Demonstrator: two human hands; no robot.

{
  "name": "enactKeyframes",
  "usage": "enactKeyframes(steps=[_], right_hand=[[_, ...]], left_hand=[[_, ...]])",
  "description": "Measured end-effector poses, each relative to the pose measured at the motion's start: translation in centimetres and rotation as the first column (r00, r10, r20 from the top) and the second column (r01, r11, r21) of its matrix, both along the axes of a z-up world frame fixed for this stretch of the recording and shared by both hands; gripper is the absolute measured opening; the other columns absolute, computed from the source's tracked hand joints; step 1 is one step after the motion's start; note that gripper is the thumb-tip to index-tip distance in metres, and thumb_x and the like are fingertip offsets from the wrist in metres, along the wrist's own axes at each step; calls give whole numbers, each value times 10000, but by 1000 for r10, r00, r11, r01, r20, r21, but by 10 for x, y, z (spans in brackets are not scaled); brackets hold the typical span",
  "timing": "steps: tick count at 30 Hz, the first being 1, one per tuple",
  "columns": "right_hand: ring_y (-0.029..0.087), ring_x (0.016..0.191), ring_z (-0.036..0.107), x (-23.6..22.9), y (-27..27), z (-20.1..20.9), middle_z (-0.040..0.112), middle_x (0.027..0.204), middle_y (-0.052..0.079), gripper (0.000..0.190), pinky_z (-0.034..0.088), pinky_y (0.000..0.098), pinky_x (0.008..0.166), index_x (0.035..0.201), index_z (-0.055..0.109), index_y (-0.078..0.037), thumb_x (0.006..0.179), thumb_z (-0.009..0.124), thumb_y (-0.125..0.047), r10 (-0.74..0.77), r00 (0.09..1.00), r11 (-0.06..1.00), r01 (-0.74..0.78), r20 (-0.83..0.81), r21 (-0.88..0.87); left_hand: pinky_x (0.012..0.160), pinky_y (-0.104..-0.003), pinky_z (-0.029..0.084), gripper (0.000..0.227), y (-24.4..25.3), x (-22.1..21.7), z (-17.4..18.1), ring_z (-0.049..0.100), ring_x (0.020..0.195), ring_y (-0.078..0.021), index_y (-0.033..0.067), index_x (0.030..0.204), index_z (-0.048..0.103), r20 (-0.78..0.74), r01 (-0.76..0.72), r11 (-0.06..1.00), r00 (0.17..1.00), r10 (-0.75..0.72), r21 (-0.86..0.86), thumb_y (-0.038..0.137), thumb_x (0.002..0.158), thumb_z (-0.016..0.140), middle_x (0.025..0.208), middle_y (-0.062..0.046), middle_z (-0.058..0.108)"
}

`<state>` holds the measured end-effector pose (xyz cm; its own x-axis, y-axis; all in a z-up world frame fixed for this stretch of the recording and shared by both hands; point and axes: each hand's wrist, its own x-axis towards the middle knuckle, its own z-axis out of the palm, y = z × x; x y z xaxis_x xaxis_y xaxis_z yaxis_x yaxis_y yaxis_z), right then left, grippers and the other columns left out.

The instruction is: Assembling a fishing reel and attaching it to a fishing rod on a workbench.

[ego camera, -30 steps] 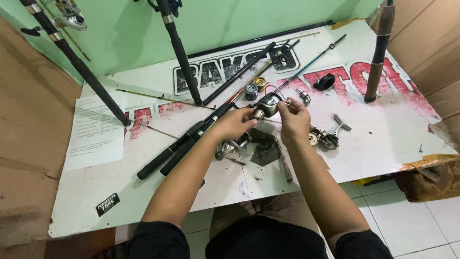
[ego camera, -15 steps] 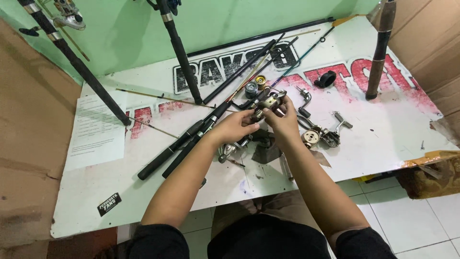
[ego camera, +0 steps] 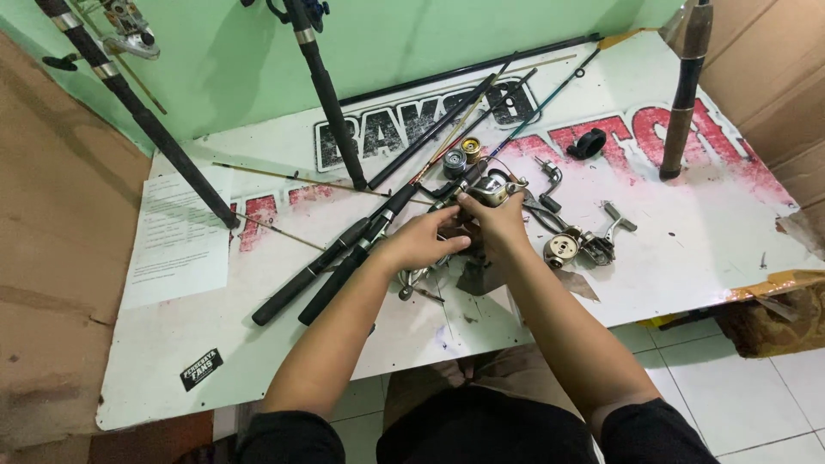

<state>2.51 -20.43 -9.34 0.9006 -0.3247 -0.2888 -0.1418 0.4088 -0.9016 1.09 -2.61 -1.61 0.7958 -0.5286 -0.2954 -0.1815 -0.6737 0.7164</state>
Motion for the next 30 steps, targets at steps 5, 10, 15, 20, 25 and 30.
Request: enactKeyframes(steps=[5, 10, 15, 20, 25, 30], right_hand=[[354, 1007, 620, 13, -5, -20, 518, 1297, 248, 969, 578, 645, 796, 1479, 199, -57, 803, 892, -29, -7, 1000, 1000, 7, -5, -26], [311, 890, 633, -2, 3, 17, 544, 1210, 208, 950, 625, 628, 727, 1481, 209, -75, 798, 865, -11, -8, 1000, 1000, 8, 5, 27], [367, 1042, 609, -7, 6, 18, 498, 1306, 191, 891, 621, 681, 776, 1506, 208, -115, 854, 804, 0, -24, 998, 998, 20, 63, 54], [311, 1023, 561, -25, 9, 53, 440, 1331, 166, 971, 651, 672, 803, 1549, 125, -139, 857, 789, 13, -20, 995, 991, 7, 93, 134], [314, 995, 570, -28, 4, 49, 460, 1241, 156, 953, 672, 699, 788, 1530, 153, -170, 853, 794, 27, -8, 990, 983, -19, 143, 185], [255, 922, 625, -28, 3, 48, 537, 1160, 78, 795, 705, 656, 760, 1437, 281, -164, 866, 803, 17, -21, 988, 984, -6, 150, 176]], left_hand=[[1120, -461, 454, 712, 4, -10, 1, 587, 1325, -319, 139, 1492, 519, 25, -29, 993, 999, 32, -113, 429, 875, 723, 1375, -137, 665], [1136, -414, 439, 568, 26, -34, 15, 585, 1330, -257, 283, 1397, 627, 143, -73, 988, 985, 93, -135, 463, 870, 741, 1353, -15, 692], [1097, -495, 449, 385, 51, -76, 33, 589, 1287, -406, 88, 1311, 693, 171, -146, 894, 956, 237, -423, 226, 952, 719, 1306, -222, 681], [1058, -381, 489, 368, 69, -97, -1, 600, 1303, -237, 143, 1313, 697, 62, -260, 825, 941, 334, -502, 227, 956, 730, 1353, -92, 680], [1033, -346, 505, 384, 63, -112, -13, 578, 1310, -223, 106, 1327, 680, -22, -292, 719, 933, 359, -630, 264, 977, 702, 1397, -103, 635], [1014, -459, 532, 511, 43, -121, -9, 540, 1350, -385, 152, 1324, 667, 195, -238, 820, 902, 386, -521, 264, 857, 844, 1493, -176, 501]])
